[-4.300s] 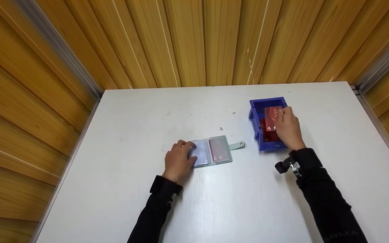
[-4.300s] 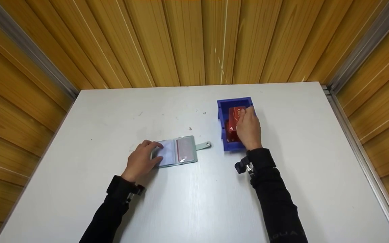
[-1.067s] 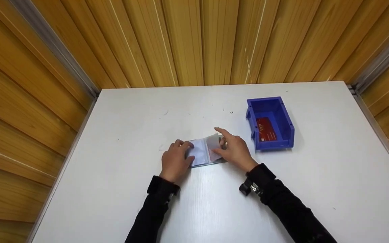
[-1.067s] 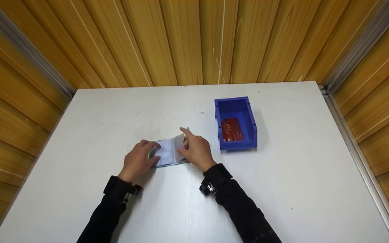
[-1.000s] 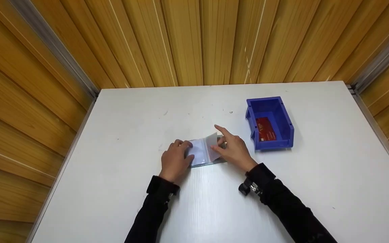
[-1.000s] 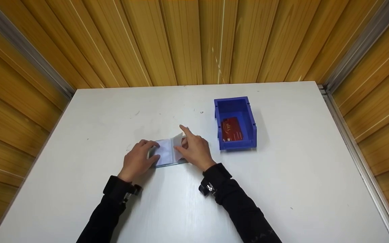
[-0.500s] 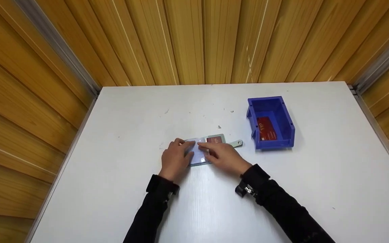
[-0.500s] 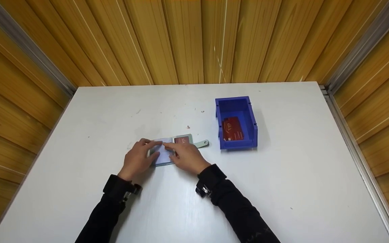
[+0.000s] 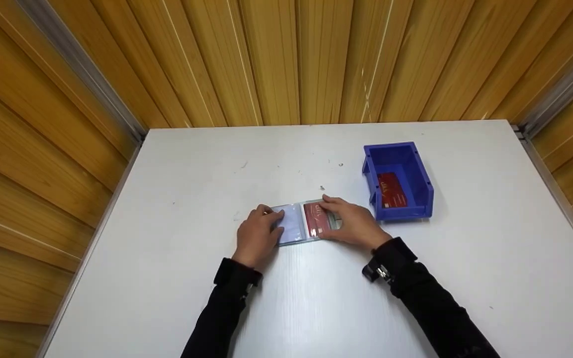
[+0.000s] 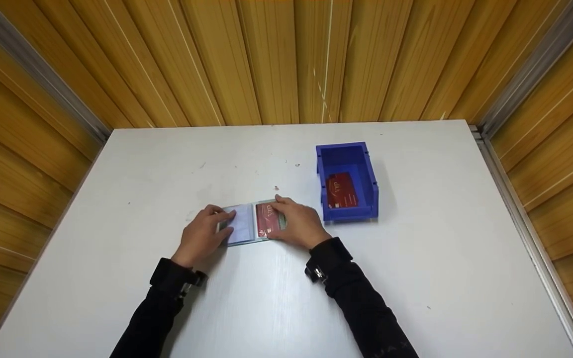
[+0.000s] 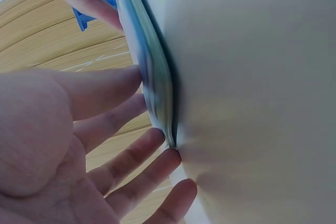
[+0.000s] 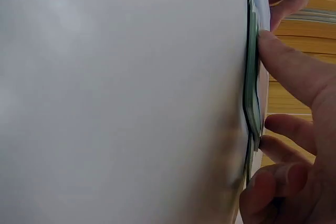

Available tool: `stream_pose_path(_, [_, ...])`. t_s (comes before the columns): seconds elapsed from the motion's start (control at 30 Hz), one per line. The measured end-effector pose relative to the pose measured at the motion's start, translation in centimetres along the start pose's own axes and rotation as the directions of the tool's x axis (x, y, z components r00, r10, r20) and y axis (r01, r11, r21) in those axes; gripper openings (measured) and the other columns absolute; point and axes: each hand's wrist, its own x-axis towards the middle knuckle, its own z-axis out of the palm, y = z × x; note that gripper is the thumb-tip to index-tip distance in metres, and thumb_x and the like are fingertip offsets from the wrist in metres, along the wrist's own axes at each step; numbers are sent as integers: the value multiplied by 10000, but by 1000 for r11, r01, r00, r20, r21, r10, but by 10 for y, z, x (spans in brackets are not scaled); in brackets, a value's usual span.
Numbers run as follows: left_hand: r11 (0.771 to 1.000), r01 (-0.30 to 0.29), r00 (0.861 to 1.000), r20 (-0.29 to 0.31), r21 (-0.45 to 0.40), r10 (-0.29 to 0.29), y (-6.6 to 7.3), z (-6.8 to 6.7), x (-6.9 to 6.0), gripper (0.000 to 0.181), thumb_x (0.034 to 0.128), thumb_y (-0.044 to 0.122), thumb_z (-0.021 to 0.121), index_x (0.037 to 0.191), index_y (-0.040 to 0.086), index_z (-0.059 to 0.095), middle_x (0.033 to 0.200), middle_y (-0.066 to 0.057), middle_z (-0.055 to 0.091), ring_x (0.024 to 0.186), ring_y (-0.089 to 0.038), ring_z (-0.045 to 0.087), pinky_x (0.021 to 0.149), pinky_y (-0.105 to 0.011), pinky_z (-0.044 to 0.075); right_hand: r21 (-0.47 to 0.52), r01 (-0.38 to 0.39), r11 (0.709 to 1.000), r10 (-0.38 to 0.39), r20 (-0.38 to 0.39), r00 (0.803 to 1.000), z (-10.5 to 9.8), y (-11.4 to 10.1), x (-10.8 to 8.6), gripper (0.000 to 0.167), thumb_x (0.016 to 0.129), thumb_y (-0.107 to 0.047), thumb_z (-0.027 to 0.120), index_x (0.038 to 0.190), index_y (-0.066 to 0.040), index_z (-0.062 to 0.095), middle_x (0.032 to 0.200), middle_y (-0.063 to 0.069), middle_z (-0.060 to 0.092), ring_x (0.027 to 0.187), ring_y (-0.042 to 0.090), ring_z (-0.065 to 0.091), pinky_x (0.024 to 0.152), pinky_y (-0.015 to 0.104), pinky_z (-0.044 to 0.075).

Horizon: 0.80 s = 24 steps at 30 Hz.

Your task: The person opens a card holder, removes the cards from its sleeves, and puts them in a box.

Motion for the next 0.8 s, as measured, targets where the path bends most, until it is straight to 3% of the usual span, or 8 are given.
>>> stream_pose_path(0.2, [1000, -6, 1000, -15, 4, 6, 4, -4, -2, 349, 905, 134, 787, 1253, 112, 757, 1179, -111, 660, 1090, -278, 649, 869, -437, 556, 9, -27, 1000, 27, 7, 1000, -2, 8, -1, 897, 772, -417, 911, 1510, -84, 525, 1631, 69, 430, 1463, 356, 453, 1130, 551, 420])
stream_pose_path(0.33, [999, -9, 998, -68, 41, 11, 11, 0, 0, 276, 878, 111, 804, 1153, 97, 783, 1163, -118, 675, 1086, -293, 644, 865, -460, 538, 14, -36, 999, 36, 26, 999, -2, 9, 0, 907, 775, -427, 906, 1521, -93, 511, 1641, 65, 413, 1474, 359, 436, 1144, 551, 406])
stream_pose_path(0.4, [1000, -28, 997, -69, 15, 29, 17, 5, 3, 224, 884, 110, 791, 1108, 105, 786, 1154, -112, 677, 1088, -289, 634, 874, -458, 528, 14, -35, 999, 34, 24, 999, -3, 9, 0, 898, 778, -419, 906, 1518, -93, 515, 1639, 67, 416, 1473, 360, 437, 1144, 556, 405])
stream_pose_path(0.5, [993, -53, 999, -12, -104, 52, 25, 13, 8, 180, 920, 116, 744, 1095, 91, 780, 1127, -104, 677, 1078, -275, 639, 908, -448, 530, 15, -36, 999, 36, 21, 999, -4, 9, -1, 889, 779, -408, 907, 1516, -98, 520, 1640, 61, 417, 1476, 351, 435, 1150, 558, 398])
stream_pose_path(0.6, [964, -3, 997, 71, -267, 23, 31, 20, 14, 176, 963, 135, 689, 1095, 49, 767, 1092, -104, 681, 1046, -260, 656, 933, -429, 533, 16, -33, 999, 33, 25, 999, -4, 8, 0, 886, 781, -420, 902, 1515, -101, 521, 1643, 55, 411, 1476, 356, 434, 1149, 568, 396])
stream_pose_path(0.67, [928, 76, 991, 129, -364, -30, 36, 21, 18, 212, 986, 161, 661, 1124, 31, 754, 1087, -107, 703, 1031, -247, 661, 937, -422, 529, 16, -28, 999, 27, 27, 999, -4, 8, 0, 885, 783, -430, 898, 1514, -104, 522, 1645, 56, 408, 1470, 366, 437, 1144, 577, 397])
stream_pose_path(0.8, [854, 231, 966, 216, -467, -143, 43, 20, 21, 287, 1011, 238, 629, 1187, 32, 725, 1074, -101, 737, 997, -223, 659, 914, -407, 524, 11, -6, 1000, 6, 19, 1000, -4, 9, -1, 868, 786, -427, 896, 1504, -100, 535, 1638, 72, 416, 1450, 383, 459, 1126, 579, 415])
